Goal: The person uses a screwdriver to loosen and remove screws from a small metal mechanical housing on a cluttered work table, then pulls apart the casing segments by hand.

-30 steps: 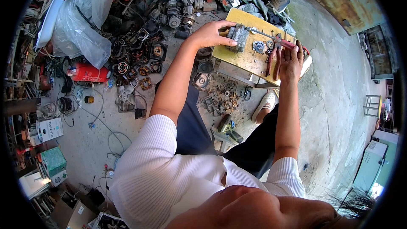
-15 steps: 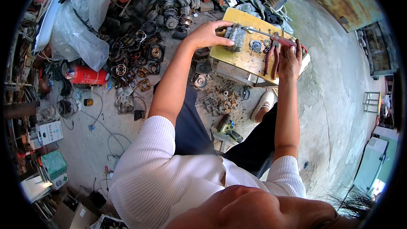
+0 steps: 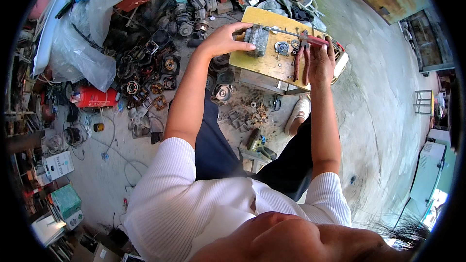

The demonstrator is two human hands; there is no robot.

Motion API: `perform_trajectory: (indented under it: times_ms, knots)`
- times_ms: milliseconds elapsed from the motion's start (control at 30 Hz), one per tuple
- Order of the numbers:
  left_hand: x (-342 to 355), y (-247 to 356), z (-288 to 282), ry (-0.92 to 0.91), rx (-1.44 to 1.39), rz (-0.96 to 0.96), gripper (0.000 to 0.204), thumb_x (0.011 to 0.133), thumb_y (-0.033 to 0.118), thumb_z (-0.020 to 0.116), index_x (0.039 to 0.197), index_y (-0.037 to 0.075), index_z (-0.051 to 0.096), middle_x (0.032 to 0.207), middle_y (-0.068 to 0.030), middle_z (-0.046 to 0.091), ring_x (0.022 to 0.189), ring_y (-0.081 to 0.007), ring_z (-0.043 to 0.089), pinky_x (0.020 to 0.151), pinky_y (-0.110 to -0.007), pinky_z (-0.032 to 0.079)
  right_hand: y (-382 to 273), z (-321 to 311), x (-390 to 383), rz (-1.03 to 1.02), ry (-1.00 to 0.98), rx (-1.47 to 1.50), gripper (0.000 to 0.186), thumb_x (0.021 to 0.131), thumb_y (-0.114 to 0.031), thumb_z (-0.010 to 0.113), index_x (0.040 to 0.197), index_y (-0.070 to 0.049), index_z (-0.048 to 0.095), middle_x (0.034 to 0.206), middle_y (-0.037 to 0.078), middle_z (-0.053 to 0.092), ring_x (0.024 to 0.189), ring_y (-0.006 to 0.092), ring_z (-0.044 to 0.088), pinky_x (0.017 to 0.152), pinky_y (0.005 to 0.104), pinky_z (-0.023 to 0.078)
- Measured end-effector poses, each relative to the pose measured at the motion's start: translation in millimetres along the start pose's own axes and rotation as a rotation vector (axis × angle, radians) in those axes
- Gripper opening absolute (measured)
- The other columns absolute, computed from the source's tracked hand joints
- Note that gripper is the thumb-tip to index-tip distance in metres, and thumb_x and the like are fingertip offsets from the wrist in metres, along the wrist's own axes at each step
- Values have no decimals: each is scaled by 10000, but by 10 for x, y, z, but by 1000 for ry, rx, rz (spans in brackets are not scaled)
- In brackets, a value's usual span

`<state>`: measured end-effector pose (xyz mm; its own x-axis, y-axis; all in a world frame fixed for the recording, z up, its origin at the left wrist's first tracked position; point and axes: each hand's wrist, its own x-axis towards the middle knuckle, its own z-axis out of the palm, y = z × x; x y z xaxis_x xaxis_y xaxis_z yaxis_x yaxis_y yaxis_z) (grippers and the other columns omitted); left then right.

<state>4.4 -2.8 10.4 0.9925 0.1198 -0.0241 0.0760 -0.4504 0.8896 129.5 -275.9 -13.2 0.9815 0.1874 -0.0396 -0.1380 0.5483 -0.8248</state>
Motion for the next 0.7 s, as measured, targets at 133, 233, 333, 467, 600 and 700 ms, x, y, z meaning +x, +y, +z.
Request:
perform_trajectory:
  times_ms: [133,233,333,467,600,700]
  knots:
    - [2,-37,4,6,-19,21,761,693,354,851,1333,53,570,1355,-126,573,1255,-215,526,1058,-342,384,1,-11,35,78,88,0,449,993,-255,565,1413,-164,434,1261,51,580,1195,215,543,1006,459,430]
    - [2,-8,1,1,-15,20,760,693,351,851,1332,49,569,1344,-126,581,1250,-213,530,1056,-337,385,30,-111,66,53,47,5,468,983,-252,588,1414,-157,430,1235,43,575,1155,195,565,974,392,450]
    - [-3,22,2,-11,-43,18,756,694,352,849,1330,50,572,1339,-127,586,1244,-212,535,1054,-335,388,47,-130,81,-1,22,6,463,987,-246,578,1416,-152,430,1239,43,573,1154,200,567,973,392,451]
    - [-12,5,-11,4,9,16,749,697,355,847,1327,54,576,1332,-127,591,1234,-207,542,1051,-333,391,-28,-7,11,40,43,-40,444,1006,-195,533,1428,-134,410,1261,59,563,1156,209,568,971,395,458]
    - [-12,-30,-8,20,2,29,790,667,403,858,1332,81,578,1298,-138,613,1191,-227,578,1011,-339,427,-9,-34,25,51,51,-16,447,1013,-188,517,1436,-114,394,1296,80,548,1168,217,564,981,410,452]
    - [53,-63,25,18,2,51,809,654,426,862,1334,94,579,1281,-144,624,1172,-241,595,995,-345,443,106,-290,217,-107,-23,-77,463,1011,-219,521,1446,-138,384,1352,89,517,1238,253,525,1027,441,440]
